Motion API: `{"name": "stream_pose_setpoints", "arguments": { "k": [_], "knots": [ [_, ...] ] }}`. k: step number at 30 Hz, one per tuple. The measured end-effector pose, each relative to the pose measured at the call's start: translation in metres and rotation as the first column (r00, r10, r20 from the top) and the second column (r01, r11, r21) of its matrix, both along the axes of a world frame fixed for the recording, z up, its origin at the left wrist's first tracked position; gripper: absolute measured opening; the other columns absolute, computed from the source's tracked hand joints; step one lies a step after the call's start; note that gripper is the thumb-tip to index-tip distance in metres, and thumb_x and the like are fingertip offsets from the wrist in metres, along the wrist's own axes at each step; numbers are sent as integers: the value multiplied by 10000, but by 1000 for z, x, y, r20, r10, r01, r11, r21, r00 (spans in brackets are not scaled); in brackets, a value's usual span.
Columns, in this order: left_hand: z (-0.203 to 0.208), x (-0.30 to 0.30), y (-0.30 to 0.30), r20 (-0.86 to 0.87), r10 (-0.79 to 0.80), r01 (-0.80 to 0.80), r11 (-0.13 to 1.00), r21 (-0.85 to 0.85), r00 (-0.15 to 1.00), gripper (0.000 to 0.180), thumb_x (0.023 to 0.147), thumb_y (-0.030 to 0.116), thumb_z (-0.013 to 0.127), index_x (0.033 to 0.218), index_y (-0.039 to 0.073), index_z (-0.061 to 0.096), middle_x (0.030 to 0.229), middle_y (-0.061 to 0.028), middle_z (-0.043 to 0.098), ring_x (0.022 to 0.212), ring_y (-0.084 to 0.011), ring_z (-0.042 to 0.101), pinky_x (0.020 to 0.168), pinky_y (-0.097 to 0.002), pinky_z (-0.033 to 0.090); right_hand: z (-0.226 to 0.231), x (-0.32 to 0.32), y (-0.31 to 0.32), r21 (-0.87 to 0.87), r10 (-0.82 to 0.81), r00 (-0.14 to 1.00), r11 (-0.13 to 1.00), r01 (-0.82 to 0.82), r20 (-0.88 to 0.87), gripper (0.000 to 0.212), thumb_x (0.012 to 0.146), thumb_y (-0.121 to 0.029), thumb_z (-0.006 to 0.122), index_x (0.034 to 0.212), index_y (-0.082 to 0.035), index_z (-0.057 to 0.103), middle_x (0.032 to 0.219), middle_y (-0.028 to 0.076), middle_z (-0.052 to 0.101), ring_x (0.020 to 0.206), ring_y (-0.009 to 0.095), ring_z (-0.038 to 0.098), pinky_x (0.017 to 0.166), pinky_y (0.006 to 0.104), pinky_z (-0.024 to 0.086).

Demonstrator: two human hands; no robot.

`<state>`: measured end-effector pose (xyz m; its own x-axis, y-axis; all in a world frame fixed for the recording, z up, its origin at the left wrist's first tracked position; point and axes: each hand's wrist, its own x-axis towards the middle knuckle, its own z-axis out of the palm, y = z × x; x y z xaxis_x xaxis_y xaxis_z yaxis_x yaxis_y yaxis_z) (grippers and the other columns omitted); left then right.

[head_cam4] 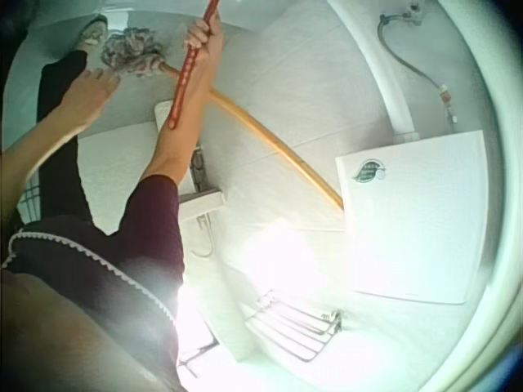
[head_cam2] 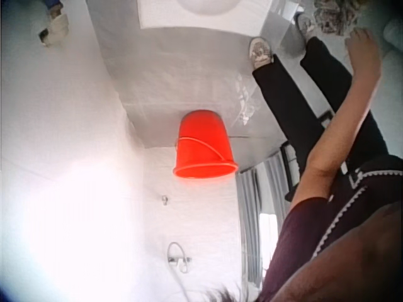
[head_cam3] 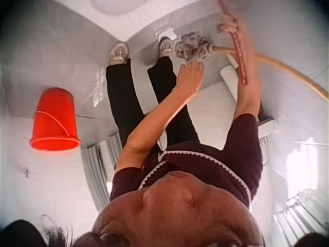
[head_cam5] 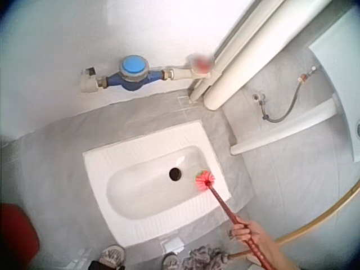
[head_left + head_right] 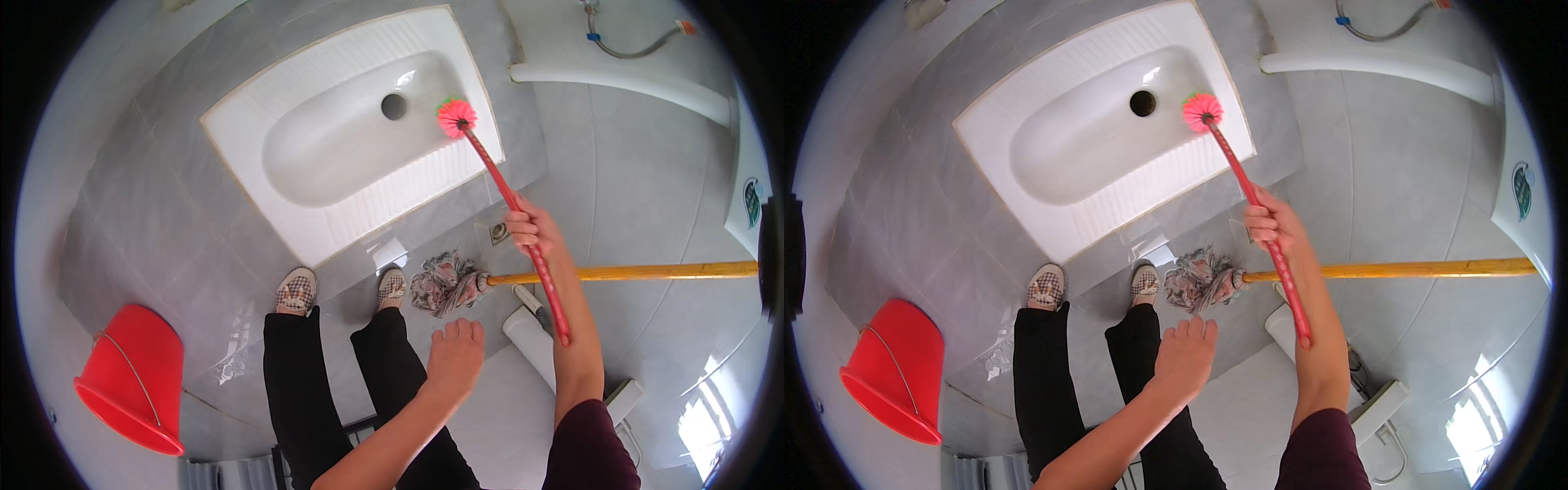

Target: The person scrubs a squat toilet with a long-handled brush, repeatedly rinsing the brush in a red bucket and pouring water into the bowl to flush debris. They also mop the surrounding floor with a separate mop and briefly flush the toilet.

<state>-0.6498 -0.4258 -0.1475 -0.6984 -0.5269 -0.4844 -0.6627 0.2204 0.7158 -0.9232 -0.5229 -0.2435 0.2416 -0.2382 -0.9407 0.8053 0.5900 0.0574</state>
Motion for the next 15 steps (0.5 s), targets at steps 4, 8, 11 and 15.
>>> {"name": "stream_pose_setpoints", "arguments": {
  "k": [4, 8, 11, 15],
  "knots": [
    [-1, 0, 10, -18, 12, -13, 1000, -13, 1000, 322, 726, 112, 623, 1026, 35, 537, 890, -77, 526, 826, -220, 549, 667, -351, 424, -34, -20, -37, 66, -134, 975, 990, 124, 178, 225, 977, -263, 501, 807, -126, 444, 586, -35, 339, 394, 46, 253, 311, 203, 194],
    [0, 1, 2, 2, 7, -7, 1000, -3, 1000, 301, 733, 110, 623, 1011, 32, 538, 887, -78, 525, 824, -221, 550, 667, -350, 426, -46, -4, -63, 22, -48, 979, 999, 44, 199, 279, 982, -251, 490, 758, -108, 405, 582, -26, 333, 404, 48, 265, 316, 210, 205],
    [-1, 11, -1, 15, 24, -24, 1000, 2, 1000, 284, 742, 136, 619, 1001, 39, 554, 874, -67, 528, 809, -191, 526, 658, -338, 409, -13, 9, -34, -18, -8, 991, 1000, 11, 132, 312, 990, -245, 470, 736, -91, 374, 578, -22, 327, 410, 50, 267, 323, 220, 209],
    [7, 8, -5, -42, -2, 1, 1000, -21, 999, 265, 749, 126, 610, 991, 36, 553, 874, -67, 530, 804, -191, 529, 650, -338, 414, -28, -21, -58, -25, -13, 983, 1000, 18, 182, 169, 991, -229, 468, 927, -79, 513, 601, -37, 341, 413, 45, 261, 327, 195, 205]
  ]
}}
